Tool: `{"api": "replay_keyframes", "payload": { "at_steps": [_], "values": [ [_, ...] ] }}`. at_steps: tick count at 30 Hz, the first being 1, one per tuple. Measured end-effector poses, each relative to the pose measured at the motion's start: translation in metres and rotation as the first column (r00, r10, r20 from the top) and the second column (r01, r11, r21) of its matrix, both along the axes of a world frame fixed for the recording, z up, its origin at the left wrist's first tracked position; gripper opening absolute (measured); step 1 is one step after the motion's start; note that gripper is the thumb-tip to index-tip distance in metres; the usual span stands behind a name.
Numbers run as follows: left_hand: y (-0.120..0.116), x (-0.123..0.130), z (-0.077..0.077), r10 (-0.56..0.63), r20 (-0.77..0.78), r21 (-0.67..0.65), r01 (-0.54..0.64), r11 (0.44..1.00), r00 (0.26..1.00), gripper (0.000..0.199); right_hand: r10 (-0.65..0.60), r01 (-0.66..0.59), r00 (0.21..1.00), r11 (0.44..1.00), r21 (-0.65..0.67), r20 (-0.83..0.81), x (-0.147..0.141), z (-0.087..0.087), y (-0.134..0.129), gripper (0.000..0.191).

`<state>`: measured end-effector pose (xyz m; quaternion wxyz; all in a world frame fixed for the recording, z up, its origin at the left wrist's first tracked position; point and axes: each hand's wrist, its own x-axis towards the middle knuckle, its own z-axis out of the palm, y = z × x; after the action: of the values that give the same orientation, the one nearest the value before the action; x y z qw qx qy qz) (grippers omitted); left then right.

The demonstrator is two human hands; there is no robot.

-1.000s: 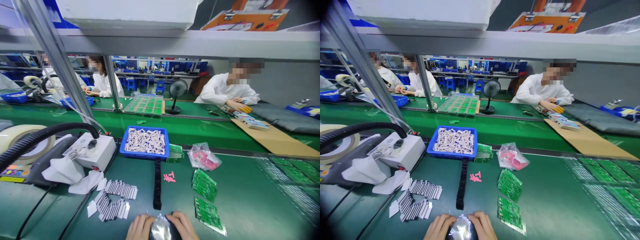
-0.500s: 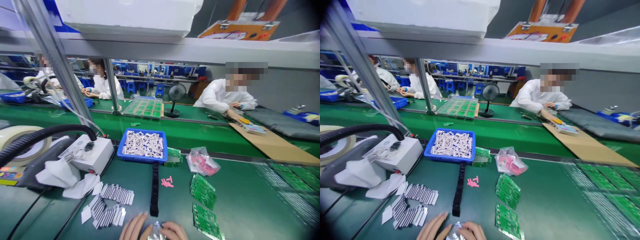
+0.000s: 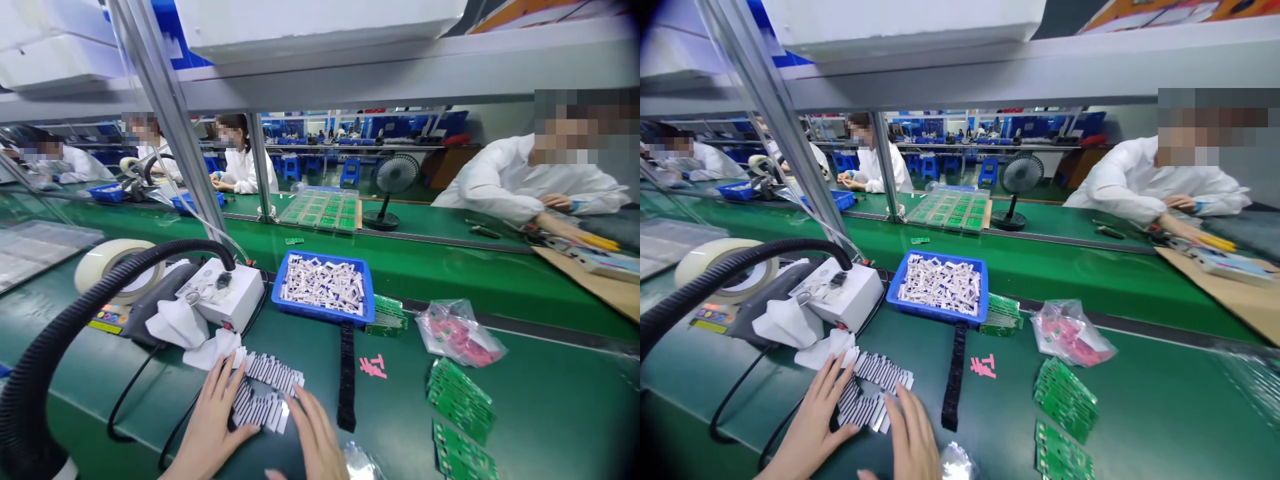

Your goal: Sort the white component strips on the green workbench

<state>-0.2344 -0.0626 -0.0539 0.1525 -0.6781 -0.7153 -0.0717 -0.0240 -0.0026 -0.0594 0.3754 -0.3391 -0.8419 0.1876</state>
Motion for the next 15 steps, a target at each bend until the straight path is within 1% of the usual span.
{"api": "replay_keyframes", "payload": {
  "at_steps": [2, 4, 6, 8, 11, 15],
  "values": [
    [0.006, -0.005, 0.001, -0.046, 0.049, -0.041, 0.048, 0.998, 0.998, 0.086, 0.074, -0.069, 0.985, 0.997, -0.04, 0.154, -0.018, 0.006, 0.01, 0.083],
    [0.012, -0.007, 0.001, -0.064, 0.095, -0.077, 0.072, 0.994, 0.993, 0.08, 0.158, -0.125, 0.939, 0.984, -0.125, 0.306, -0.032, 0.01, 0.019, 0.097],
    [0.015, -0.008, -0.001, -0.069, 0.124, -0.09, 0.08, 0.993, 0.99, 0.074, 0.198, -0.123, 0.899, 0.97, -0.208, 0.391, -0.043, 0.008, 0.025, 0.103],
    [0.016, -0.007, -0.003, -0.073, 0.135, -0.081, 0.085, 0.993, 0.988, 0.071, 0.205, -0.102, 0.878, 0.963, -0.249, 0.432, -0.05, 0.003, 0.027, 0.1],
    [0.016, -0.006, -0.006, -0.081, 0.144, -0.078, 0.093, 0.993, 0.986, 0.07, 0.195, -0.089, 0.866, 0.966, -0.243, 0.46, -0.053, -0.004, 0.027, 0.092],
    [0.018, 0.001, -0.006, -0.076, 0.161, -0.089, 0.091, 0.992, 0.984, 0.07, 0.186, -0.085, 0.861, 0.97, -0.226, 0.473, -0.045, -0.004, 0.029, 0.088]
  ]
}}
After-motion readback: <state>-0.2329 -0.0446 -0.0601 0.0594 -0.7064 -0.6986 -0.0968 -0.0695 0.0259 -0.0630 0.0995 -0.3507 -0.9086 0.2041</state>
